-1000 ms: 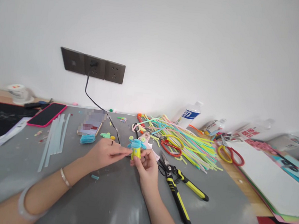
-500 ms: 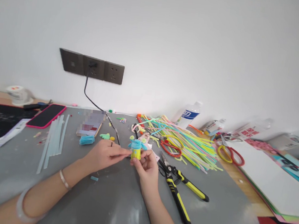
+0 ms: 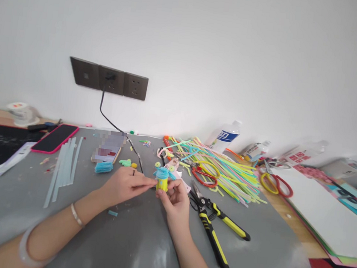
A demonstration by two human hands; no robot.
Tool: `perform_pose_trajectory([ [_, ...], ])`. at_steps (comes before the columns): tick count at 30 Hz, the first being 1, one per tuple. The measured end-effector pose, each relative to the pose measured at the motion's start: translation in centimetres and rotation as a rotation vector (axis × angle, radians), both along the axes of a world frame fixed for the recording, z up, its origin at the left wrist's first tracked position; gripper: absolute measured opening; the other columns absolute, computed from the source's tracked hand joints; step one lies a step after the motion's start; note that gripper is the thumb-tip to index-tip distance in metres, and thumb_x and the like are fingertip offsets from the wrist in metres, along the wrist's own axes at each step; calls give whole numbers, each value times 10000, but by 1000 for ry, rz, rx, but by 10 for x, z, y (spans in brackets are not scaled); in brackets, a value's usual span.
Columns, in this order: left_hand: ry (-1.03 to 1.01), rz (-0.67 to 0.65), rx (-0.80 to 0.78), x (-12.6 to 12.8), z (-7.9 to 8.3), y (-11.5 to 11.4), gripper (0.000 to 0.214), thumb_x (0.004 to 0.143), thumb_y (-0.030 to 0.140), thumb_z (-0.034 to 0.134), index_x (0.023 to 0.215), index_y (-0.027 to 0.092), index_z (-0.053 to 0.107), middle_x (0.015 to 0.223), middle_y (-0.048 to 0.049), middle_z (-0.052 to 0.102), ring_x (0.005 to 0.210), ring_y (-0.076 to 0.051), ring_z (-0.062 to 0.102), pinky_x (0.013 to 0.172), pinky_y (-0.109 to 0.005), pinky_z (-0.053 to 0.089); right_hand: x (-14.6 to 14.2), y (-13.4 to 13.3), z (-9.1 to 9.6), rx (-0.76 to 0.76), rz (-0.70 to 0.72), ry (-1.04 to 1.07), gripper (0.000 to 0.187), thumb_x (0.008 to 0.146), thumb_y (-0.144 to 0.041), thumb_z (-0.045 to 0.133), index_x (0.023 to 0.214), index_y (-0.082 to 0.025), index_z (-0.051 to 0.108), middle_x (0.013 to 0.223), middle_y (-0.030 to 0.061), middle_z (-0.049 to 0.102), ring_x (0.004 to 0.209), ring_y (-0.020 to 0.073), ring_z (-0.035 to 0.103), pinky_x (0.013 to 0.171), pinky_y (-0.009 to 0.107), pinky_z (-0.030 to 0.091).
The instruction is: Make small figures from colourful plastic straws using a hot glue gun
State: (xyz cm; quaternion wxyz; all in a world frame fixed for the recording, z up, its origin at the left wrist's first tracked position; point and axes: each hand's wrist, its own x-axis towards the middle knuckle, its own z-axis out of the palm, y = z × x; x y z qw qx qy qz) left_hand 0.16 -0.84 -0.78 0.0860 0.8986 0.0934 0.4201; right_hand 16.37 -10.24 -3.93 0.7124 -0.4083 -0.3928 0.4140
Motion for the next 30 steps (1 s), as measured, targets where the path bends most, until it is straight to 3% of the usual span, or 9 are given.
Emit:
perform_pose_trajectory([
  [30, -7, 4, -14, 1, 3, -3, 165, 952, 185, 552, 957, 195, 717, 540, 34, 640, 477, -85, 528, 527, -201, 407, 0, -2, 1, -5, 4, -16, 336, 740, -286, 806, 769, -224, 477, 736, -29, 578, 658, 122, 569, 617, 228, 447],
])
